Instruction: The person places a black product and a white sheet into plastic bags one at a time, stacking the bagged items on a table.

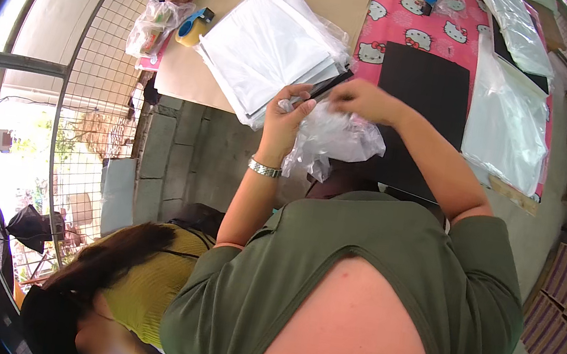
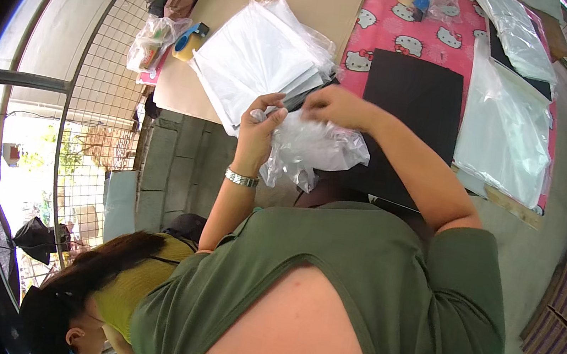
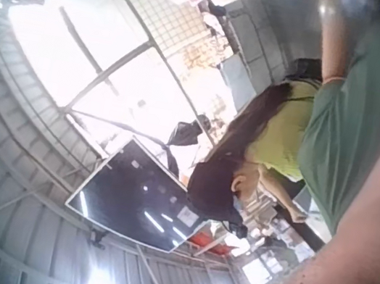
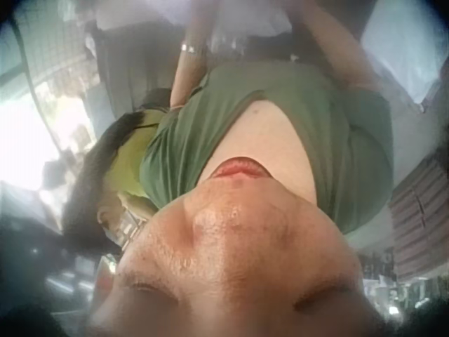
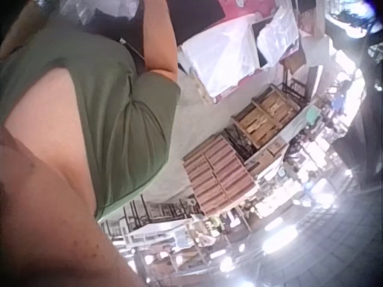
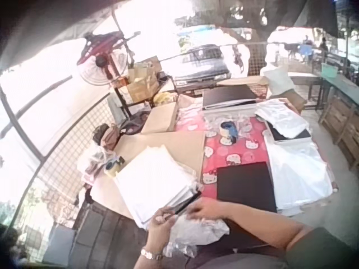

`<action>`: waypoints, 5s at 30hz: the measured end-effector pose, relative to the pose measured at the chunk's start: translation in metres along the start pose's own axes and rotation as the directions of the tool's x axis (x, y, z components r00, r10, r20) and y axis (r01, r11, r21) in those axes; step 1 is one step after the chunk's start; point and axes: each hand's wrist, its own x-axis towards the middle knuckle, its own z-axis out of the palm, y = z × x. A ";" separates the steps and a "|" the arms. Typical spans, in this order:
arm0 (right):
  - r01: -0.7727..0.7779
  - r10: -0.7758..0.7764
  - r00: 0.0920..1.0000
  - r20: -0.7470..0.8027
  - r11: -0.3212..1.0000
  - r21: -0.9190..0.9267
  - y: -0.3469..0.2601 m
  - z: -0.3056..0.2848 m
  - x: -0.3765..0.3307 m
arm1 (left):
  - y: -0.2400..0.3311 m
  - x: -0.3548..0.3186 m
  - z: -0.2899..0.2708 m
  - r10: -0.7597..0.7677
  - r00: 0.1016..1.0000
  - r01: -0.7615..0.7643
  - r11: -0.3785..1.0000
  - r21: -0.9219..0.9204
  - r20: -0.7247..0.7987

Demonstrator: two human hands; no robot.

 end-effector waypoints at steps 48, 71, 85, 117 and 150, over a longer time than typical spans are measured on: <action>0.034 -0.175 0.983 -0.046 0.430 -0.902 0.037 0.051 0.136 | -0.054 0.006 -0.136 0.188 0.856 0.492 -0.005 0.871 -0.482; 0.158 -0.144 0.986 -0.081 0.964 0.215 0.001 0.060 0.061 | -0.006 -0.015 -0.049 -0.211 0.977 0.210 0.977 -0.038 -0.034; 0.326 0.101 0.880 -0.463 0.579 0.747 -0.015 -0.093 -0.145 | 0.005 0.043 0.036 -0.464 0.815 0.444 0.885 0.141 0.347; 0.091 0.432 0.697 -0.572 0.739 0.668 0.095 -0.162 -0.189 | -0.094 0.191 0.081 -0.498 0.745 0.647 0.702 -0.298 0.444; 0.223 0.305 0.619 -0.724 0.815 0.534 -0.145 -0.088 -0.259 | 0.158 0.079 0.064 -0.474 0.627 0.472 0.862 0.182 0.618</action>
